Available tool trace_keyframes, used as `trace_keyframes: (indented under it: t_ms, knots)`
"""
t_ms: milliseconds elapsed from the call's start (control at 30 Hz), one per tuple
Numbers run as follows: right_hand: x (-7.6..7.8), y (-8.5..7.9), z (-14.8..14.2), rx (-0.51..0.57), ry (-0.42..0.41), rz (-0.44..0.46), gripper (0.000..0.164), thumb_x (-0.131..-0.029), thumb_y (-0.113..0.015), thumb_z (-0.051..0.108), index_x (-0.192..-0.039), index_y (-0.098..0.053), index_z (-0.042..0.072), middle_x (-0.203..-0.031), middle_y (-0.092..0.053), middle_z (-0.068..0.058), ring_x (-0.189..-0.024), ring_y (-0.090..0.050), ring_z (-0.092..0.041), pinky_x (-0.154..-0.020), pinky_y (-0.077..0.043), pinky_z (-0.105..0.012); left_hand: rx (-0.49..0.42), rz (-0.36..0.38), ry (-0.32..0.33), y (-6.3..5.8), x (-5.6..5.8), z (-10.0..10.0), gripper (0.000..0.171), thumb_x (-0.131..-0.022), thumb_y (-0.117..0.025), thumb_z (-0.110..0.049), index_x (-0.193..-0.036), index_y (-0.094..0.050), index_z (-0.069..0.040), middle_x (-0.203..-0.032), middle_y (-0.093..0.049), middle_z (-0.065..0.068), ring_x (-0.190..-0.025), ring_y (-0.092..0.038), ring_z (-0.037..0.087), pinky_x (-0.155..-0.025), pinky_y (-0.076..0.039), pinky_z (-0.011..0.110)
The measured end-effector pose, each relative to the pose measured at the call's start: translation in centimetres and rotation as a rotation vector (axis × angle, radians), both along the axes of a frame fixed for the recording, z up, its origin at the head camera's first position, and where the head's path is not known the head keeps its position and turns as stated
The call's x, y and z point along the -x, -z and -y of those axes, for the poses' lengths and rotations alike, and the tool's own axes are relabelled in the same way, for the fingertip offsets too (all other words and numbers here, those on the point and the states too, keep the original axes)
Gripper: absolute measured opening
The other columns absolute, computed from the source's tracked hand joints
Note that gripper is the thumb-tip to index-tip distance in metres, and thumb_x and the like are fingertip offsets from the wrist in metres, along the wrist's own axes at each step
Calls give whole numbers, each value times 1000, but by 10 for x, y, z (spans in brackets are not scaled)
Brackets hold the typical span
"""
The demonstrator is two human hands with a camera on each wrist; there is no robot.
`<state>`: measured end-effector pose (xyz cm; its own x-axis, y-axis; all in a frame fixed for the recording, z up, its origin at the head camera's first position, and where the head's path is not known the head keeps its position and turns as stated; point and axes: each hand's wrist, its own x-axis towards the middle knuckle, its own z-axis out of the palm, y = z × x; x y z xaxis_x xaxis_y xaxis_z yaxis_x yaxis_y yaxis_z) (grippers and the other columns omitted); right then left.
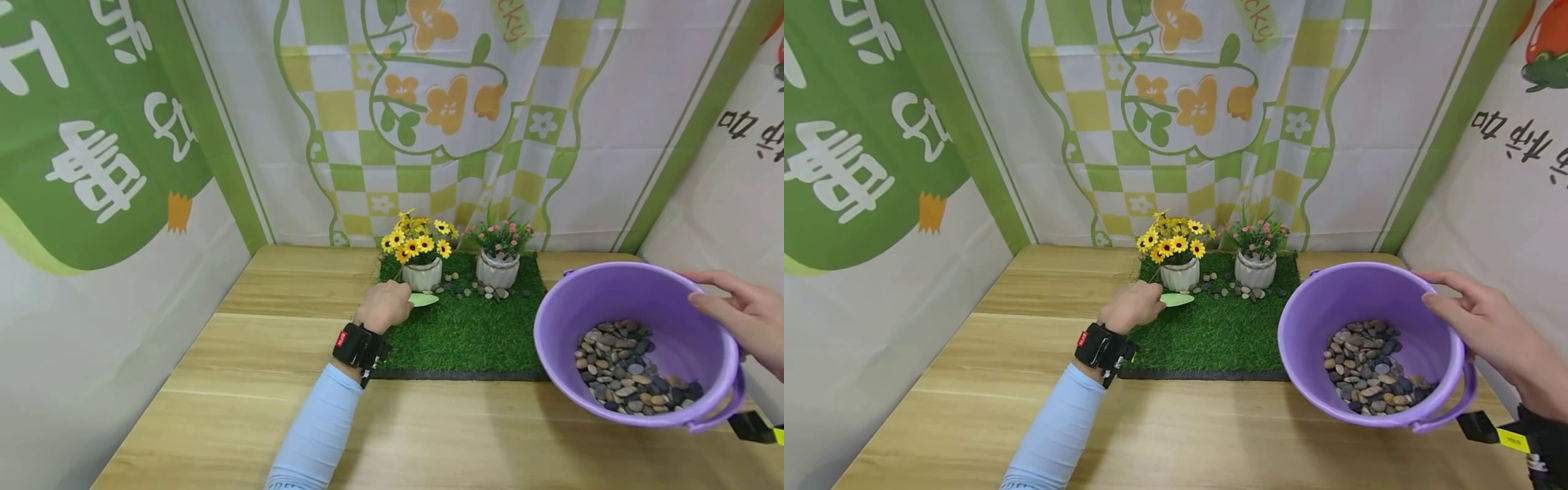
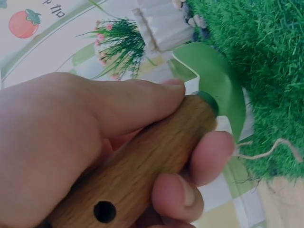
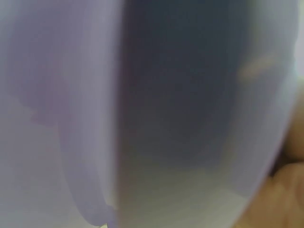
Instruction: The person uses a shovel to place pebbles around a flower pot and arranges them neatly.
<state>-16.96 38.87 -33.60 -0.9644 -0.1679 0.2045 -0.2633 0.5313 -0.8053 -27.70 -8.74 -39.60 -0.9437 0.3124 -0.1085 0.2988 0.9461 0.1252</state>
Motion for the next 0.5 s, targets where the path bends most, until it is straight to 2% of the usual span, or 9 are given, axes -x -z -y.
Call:
trace_keyframes:
  t_ms: [233,500]
  knots:
    - [-3,0,1,-14,21,3,44,-105,-43,11,-125,-47,51,-70,-74,11,-44,-66,-27,-35,-46,-41,0,6,-12,-9,-9,4,21,-99,-60,-24,-81,-61,-13,-66,-49,0,-58,-45,16,-56,-35,30]
    - [-1,0,1,9,11,-13,45,-104,-44,9,-127,-50,48,-71,-74,13,-46,-67,-26,-37,-47,-42,18,-34,-20,-17,-17,9,16,-99,-59,-23,-87,-63,-11,-71,-56,2,-61,-51,18,-54,-38,31]
